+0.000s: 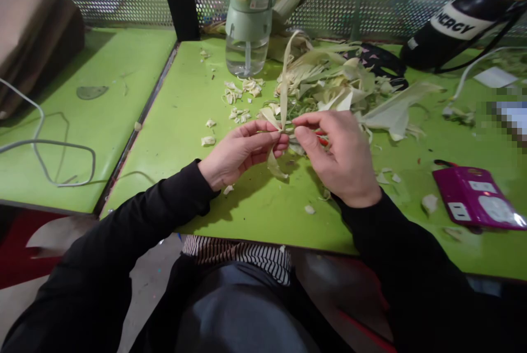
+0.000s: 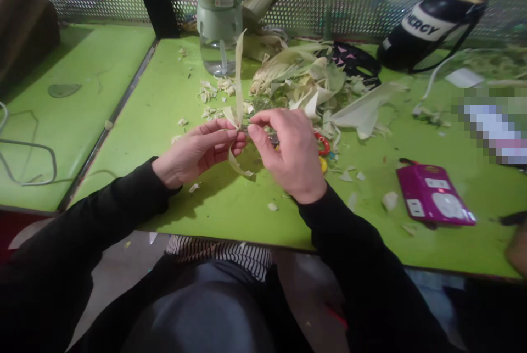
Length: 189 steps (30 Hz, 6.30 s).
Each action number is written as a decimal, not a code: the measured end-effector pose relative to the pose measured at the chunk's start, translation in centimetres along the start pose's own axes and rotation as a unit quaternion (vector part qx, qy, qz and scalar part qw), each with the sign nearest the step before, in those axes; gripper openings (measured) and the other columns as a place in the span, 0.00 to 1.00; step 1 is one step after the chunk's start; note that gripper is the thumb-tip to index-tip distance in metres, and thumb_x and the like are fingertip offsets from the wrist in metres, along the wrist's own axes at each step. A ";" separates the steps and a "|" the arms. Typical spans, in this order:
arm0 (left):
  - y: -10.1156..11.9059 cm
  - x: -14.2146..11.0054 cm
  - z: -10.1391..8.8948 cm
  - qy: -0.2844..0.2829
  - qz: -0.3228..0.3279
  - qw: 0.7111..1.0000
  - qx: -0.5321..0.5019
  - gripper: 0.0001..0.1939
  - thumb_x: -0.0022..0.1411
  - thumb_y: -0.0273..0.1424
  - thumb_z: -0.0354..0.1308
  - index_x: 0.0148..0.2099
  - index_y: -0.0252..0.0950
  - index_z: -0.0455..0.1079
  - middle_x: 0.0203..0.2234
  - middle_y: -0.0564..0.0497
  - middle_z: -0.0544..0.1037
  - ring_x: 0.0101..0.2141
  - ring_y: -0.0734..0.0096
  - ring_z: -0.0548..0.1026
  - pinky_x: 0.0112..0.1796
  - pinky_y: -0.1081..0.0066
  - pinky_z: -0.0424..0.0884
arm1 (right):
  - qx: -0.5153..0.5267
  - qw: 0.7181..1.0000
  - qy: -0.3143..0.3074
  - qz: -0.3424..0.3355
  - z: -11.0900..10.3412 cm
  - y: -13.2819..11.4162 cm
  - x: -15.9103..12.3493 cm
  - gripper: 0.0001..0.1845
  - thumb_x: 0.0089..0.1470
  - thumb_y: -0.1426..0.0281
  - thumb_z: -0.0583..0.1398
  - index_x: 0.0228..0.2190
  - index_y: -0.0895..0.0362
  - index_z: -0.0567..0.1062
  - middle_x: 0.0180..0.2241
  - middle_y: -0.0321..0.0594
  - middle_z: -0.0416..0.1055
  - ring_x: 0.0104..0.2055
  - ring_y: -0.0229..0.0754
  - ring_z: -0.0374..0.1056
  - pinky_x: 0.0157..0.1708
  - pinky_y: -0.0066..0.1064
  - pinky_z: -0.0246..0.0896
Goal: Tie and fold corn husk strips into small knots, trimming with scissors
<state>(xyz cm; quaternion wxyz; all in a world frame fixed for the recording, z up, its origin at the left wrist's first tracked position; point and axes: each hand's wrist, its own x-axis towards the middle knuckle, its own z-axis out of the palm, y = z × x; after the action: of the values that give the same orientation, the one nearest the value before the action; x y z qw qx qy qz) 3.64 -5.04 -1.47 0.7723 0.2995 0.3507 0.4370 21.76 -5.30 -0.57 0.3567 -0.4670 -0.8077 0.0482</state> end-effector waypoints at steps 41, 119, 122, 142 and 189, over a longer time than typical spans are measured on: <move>-0.6 0.1 0.0 -0.023 -0.017 0.994 0.103 0.07 0.64 0.22 0.62 0.33 0.30 0.68 0.24 0.51 0.79 0.26 0.80 0.78 0.31 0.79 0.72 | 0.350 0.903 -0.091 0.231 0.8 -0.3 -0.2 0.12 0.57 0.61 0.65 0.31 0.55 0.73 0.24 0.32 0.68 0.20 0.30 0.59 0.18 0.26 0.52; -0.4 0.2 0.0 0.018 0.026 0.997 0.068 0.07 0.65 0.26 0.60 0.34 0.30 0.74 0.27 0.49 0.81 0.27 0.78 0.77 0.37 0.74 0.73 | 0.115 0.987 -0.097 0.054 -0.3 0.1 -0.1 0.13 0.65 0.60 0.58 0.31 0.54 0.75 0.29 0.37 0.76 0.29 0.40 0.68 0.29 0.33 0.57; -0.6 0.4 0.1 0.027 0.057 0.991 0.115 0.10 0.64 0.25 0.62 0.29 0.31 0.72 0.20 0.53 0.78 0.22 0.81 0.73 0.30 0.77 0.68 | 0.153 0.984 -0.092 0.011 0.0 -0.1 -0.3 0.11 0.65 0.65 0.58 0.30 0.54 0.74 0.28 0.36 0.76 0.29 0.39 0.69 0.31 0.32 0.60; -0.7 0.8 -0.5 0.034 0.003 0.999 0.026 0.04 0.60 0.19 0.63 0.33 0.29 0.72 0.27 0.52 0.80 0.28 0.79 0.78 0.41 0.71 0.75 | -0.053 0.978 0.072 -0.189 1.8 0.8 -1.2 0.06 0.61 0.73 0.61 0.41 0.53 0.76 0.36 0.41 0.80 0.37 0.45 0.73 0.39 0.38 0.66; 0.7 0.5 -0.2 0.032 -0.046 0.998 0.025 0.08 0.63 0.17 0.60 0.31 0.30 0.69 0.25 0.54 0.78 0.26 0.82 0.77 0.36 0.76 0.74 | -0.117 0.942 0.065 -0.308 -0.2 1.0 -0.4 0.18 0.59 0.80 0.60 0.49 0.55 0.75 0.42 0.40 0.82 0.42 0.43 0.73 0.42 0.38 0.70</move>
<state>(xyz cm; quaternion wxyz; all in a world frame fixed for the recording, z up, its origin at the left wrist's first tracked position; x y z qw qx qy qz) 3.32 -4.25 -1.14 0.7723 0.2880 0.3990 0.4017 22.73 -5.11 -1.02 0.3486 -0.2363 -0.8871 -0.1888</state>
